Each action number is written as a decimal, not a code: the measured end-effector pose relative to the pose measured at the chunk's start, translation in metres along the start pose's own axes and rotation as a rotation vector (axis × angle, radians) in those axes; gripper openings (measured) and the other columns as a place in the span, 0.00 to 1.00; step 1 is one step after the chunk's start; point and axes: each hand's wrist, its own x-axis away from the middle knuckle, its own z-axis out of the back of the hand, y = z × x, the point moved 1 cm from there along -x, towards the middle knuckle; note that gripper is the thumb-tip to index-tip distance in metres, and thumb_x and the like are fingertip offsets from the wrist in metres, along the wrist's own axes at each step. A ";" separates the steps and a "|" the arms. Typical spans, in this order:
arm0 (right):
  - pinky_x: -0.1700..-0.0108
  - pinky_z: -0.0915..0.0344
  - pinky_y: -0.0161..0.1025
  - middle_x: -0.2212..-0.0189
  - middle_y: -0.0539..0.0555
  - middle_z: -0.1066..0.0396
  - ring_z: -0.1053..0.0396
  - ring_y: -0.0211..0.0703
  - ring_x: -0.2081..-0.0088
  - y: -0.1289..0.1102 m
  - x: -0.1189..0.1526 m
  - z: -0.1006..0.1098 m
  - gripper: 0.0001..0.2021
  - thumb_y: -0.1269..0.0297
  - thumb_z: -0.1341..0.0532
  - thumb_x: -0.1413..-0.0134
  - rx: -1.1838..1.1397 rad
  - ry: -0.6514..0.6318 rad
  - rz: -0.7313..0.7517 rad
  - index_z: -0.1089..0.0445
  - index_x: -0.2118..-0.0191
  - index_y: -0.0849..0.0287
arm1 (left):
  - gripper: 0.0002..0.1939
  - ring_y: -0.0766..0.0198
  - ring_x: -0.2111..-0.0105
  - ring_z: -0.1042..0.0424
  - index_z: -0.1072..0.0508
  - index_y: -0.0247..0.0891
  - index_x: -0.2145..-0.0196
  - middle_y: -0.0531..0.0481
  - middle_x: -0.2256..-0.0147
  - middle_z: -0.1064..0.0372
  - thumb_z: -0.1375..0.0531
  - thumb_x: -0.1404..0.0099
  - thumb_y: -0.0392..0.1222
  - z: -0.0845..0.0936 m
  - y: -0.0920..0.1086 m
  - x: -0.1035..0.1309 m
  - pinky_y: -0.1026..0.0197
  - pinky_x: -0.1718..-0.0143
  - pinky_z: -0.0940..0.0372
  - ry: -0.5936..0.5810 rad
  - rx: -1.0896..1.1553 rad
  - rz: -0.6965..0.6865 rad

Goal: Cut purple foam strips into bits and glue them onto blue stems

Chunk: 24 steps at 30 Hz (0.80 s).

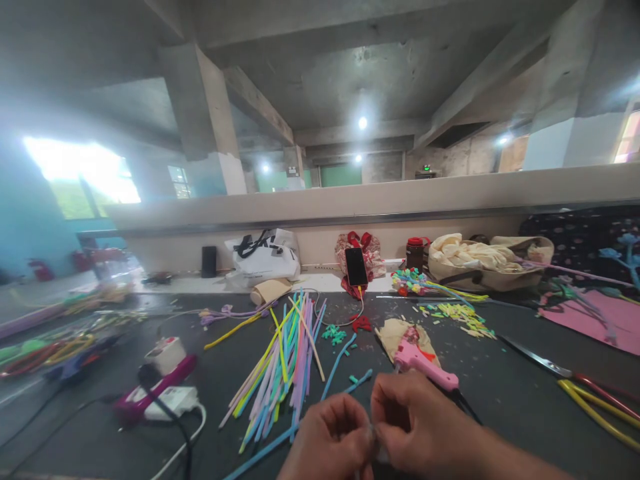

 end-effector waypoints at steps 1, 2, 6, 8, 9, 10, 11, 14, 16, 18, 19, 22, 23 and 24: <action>0.82 0.54 0.27 0.84 0.45 0.39 0.44 0.30 0.80 -0.001 0.001 0.000 0.03 0.75 0.45 0.65 0.025 0.006 0.026 0.36 0.79 0.62 | 0.21 0.75 0.89 0.44 0.37 0.35 0.82 0.58 0.88 0.40 0.33 0.66 0.52 0.001 -0.002 -0.001 0.71 0.86 0.52 -0.026 0.048 0.012; 0.81 0.53 0.27 0.83 0.45 0.39 0.44 0.30 0.80 -0.001 0.002 0.001 0.03 0.74 0.45 0.64 0.000 -0.010 0.036 0.35 0.78 0.62 | 0.20 0.75 0.89 0.44 0.37 0.35 0.81 0.58 0.88 0.40 0.33 0.66 0.50 0.002 -0.003 -0.002 0.71 0.86 0.51 -0.043 0.103 0.020; 0.78 0.50 0.27 0.81 0.45 0.39 0.43 0.30 0.78 0.003 0.000 -0.001 0.04 0.73 0.45 0.61 -0.184 -0.071 0.068 0.35 0.74 0.63 | 0.14 0.76 0.89 0.44 0.36 0.36 0.79 0.58 0.88 0.39 0.35 0.58 0.45 0.004 -0.003 -0.001 0.72 0.86 0.53 -0.061 0.243 0.034; 0.78 0.50 0.27 0.82 0.45 0.40 0.44 0.30 0.78 0.005 -0.001 -0.001 0.03 0.73 0.45 0.60 -0.180 -0.054 0.070 0.35 0.75 0.63 | 0.12 0.76 0.89 0.45 0.36 0.37 0.78 0.57 0.88 0.39 0.37 0.57 0.44 0.004 -0.002 0.000 0.72 0.86 0.54 -0.070 0.247 0.026; 0.79 0.51 0.27 0.82 0.44 0.41 0.45 0.30 0.79 0.005 -0.002 -0.001 0.02 0.73 0.45 0.61 -0.163 -0.047 0.066 0.35 0.76 0.63 | 0.12 0.75 0.89 0.45 0.36 0.36 0.78 0.57 0.88 0.39 0.37 0.57 0.44 0.003 -0.002 0.000 0.72 0.86 0.55 -0.073 0.241 0.015; 0.79 0.52 0.27 0.83 0.44 0.41 0.46 0.30 0.79 0.005 -0.002 -0.002 0.02 0.72 0.45 0.61 -0.139 -0.040 0.063 0.35 0.77 0.63 | 0.12 0.75 0.88 0.46 0.36 0.36 0.78 0.57 0.88 0.40 0.37 0.57 0.44 0.003 -0.002 0.000 0.72 0.85 0.54 -0.072 0.229 -0.005; 0.80 0.53 0.27 0.84 0.44 0.41 0.46 0.30 0.80 0.004 -0.003 -0.002 0.02 0.72 0.45 0.61 -0.103 -0.032 0.061 0.36 0.77 0.63 | 0.11 0.75 0.88 0.46 0.36 0.36 0.79 0.58 0.88 0.41 0.38 0.57 0.44 0.003 -0.002 0.000 0.71 0.85 0.54 -0.064 0.209 -0.032; 0.81 0.54 0.28 0.84 0.44 0.41 0.45 0.30 0.80 0.000 -0.002 -0.003 0.02 0.72 0.44 0.63 0.062 0.043 0.069 0.36 0.79 0.62 | 0.08 0.75 0.86 0.49 0.37 0.36 0.82 0.59 0.87 0.45 0.39 0.57 0.40 0.003 -0.002 -0.002 0.70 0.83 0.53 0.041 0.061 -0.148; 0.80 0.54 0.28 0.85 0.45 0.39 0.43 0.31 0.80 -0.001 -0.002 -0.006 0.03 0.72 0.45 0.62 0.159 0.106 0.068 0.37 0.80 0.62 | 0.06 0.74 0.84 0.48 0.37 0.37 0.83 0.59 0.86 0.46 0.41 0.56 0.37 0.002 -0.002 -0.004 0.70 0.82 0.53 0.170 -0.110 -0.244; 0.79 0.53 0.29 0.84 0.47 0.38 0.42 0.32 0.80 -0.001 -0.002 -0.009 0.04 0.73 0.46 0.62 0.231 0.163 0.073 0.37 0.81 0.62 | 0.04 0.73 0.82 0.47 0.37 0.37 0.83 0.59 0.85 0.46 0.43 0.55 0.35 0.001 -0.001 -0.005 0.69 0.80 0.52 0.301 -0.291 -0.338; 0.78 0.52 0.30 0.84 0.47 0.37 0.41 0.33 0.79 0.000 -0.002 -0.011 0.05 0.74 0.47 0.61 0.257 0.186 0.087 0.37 0.81 0.62 | 0.04 0.72 0.81 0.47 0.37 0.37 0.83 0.59 0.84 0.46 0.44 0.54 0.35 0.000 0.000 -0.006 0.69 0.79 0.52 0.357 -0.362 -0.378; 0.76 0.49 0.30 0.82 0.48 0.35 0.39 0.34 0.78 0.003 -0.005 -0.012 0.06 0.73 0.47 0.58 0.230 0.195 0.169 0.36 0.79 0.62 | 0.04 0.72 0.81 0.47 0.37 0.37 0.82 0.59 0.84 0.46 0.44 0.52 0.36 -0.001 0.002 -0.006 0.69 0.78 0.52 0.430 -0.390 -0.428; 0.76 0.48 0.30 0.82 0.48 0.35 0.39 0.33 0.78 0.005 -0.007 -0.011 0.06 0.73 0.47 0.56 0.174 0.177 0.182 0.35 0.78 0.62 | 0.04 0.72 0.81 0.47 0.37 0.37 0.82 0.59 0.84 0.46 0.44 0.52 0.37 0.000 0.001 -0.006 0.69 0.79 0.52 0.410 -0.331 -0.421; 0.76 0.47 0.29 0.82 0.47 0.36 0.39 0.33 0.78 0.007 -0.009 -0.009 0.07 0.72 0.47 0.54 0.103 0.154 0.178 0.34 0.77 0.62 | 0.05 0.72 0.82 0.47 0.37 0.37 0.82 0.59 0.84 0.46 0.43 0.53 0.38 0.000 0.001 -0.007 0.69 0.79 0.52 0.372 -0.252 -0.401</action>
